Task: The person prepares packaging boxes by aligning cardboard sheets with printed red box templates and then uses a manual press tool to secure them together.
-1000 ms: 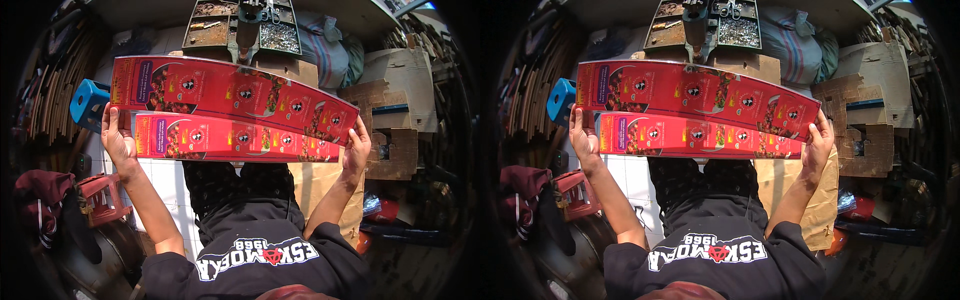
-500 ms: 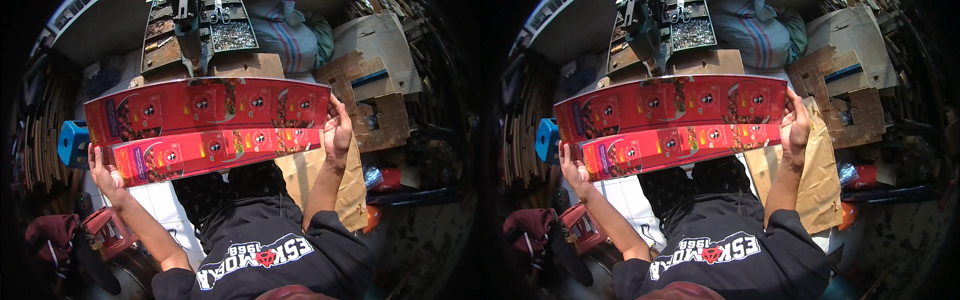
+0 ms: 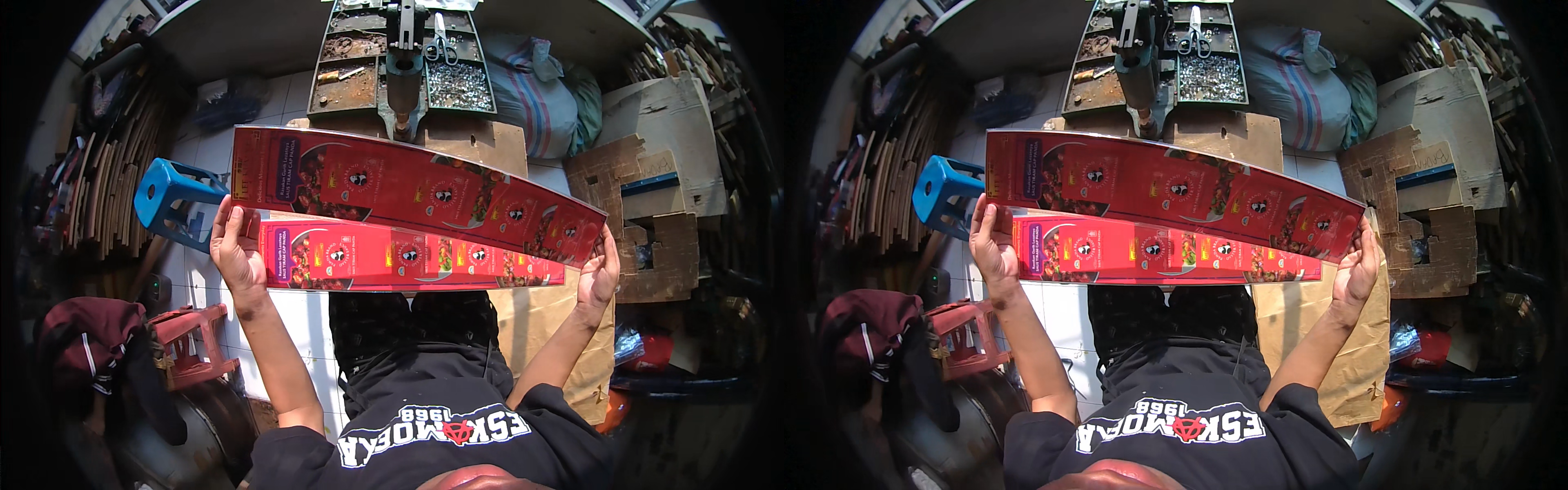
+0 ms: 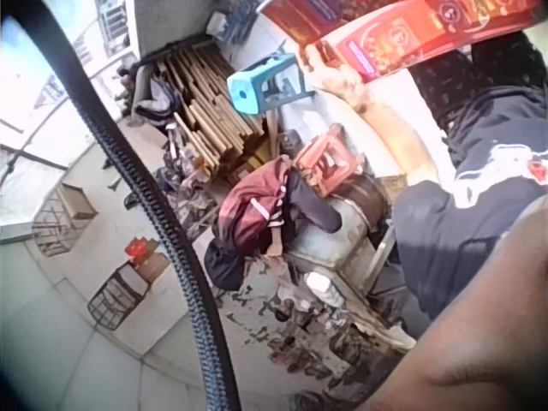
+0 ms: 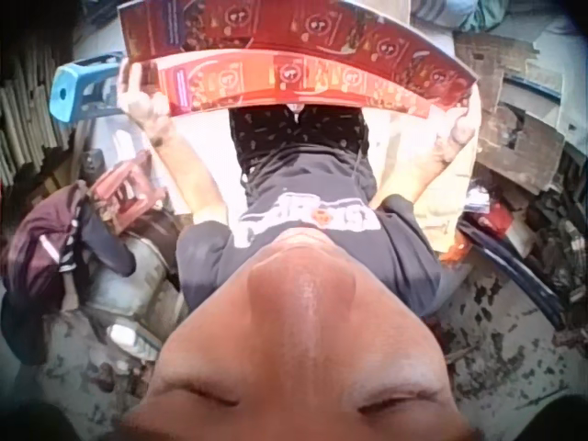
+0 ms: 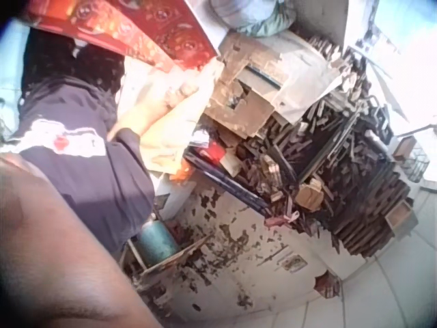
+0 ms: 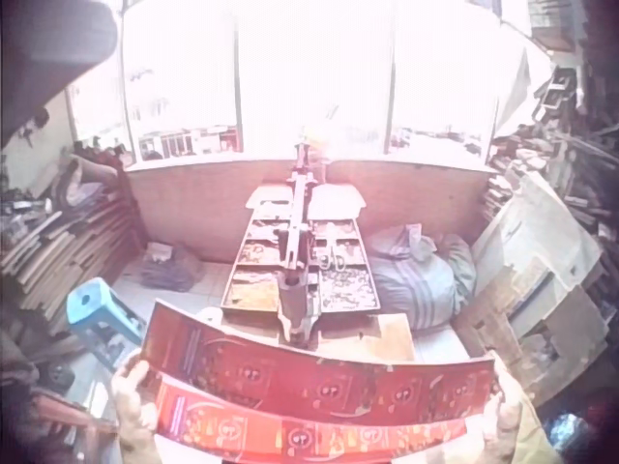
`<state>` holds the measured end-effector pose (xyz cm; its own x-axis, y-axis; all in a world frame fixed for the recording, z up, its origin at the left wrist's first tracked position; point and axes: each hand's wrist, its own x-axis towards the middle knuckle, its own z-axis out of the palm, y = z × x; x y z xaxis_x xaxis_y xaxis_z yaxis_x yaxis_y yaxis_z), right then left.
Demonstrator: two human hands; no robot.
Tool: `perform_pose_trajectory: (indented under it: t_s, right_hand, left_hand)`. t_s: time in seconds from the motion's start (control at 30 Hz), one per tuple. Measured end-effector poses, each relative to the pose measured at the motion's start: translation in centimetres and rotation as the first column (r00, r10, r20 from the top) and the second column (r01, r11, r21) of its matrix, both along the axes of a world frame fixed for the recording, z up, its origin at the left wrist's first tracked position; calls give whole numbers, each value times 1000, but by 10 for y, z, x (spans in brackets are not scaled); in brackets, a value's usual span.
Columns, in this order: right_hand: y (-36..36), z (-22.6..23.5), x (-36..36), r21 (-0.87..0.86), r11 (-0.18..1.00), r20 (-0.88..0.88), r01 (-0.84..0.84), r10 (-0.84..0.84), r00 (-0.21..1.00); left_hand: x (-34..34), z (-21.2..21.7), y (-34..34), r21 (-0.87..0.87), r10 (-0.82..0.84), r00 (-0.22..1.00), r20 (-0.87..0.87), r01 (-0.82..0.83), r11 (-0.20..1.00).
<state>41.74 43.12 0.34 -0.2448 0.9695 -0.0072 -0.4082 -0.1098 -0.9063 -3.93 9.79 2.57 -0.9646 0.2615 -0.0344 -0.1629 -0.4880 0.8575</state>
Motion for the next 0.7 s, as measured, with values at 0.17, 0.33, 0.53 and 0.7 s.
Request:
perform_pose_trajectory:
  t_s: [0.17,0.33,0.53,0.7]
  right_hand:
    - [0,-1,5,-27,997,58,69,-67,996]
    - [-10,7,-9,100,995,99,22,-32,995]
    - [-32,37,-29,84,979,357,-188,146,922]
    - [-36,38,-43,6,972,166,-233,229,959]
  left_hand:
    - [7,6,7,1,28,999,-25,-27,1000]
    - [3,-3,7,32,48,997,-55,-46,998]
    - [-6,1,-5,85,-60,998,14,59,995]
    - [-32,-37,-46,-59,18,999,-45,-20,998]
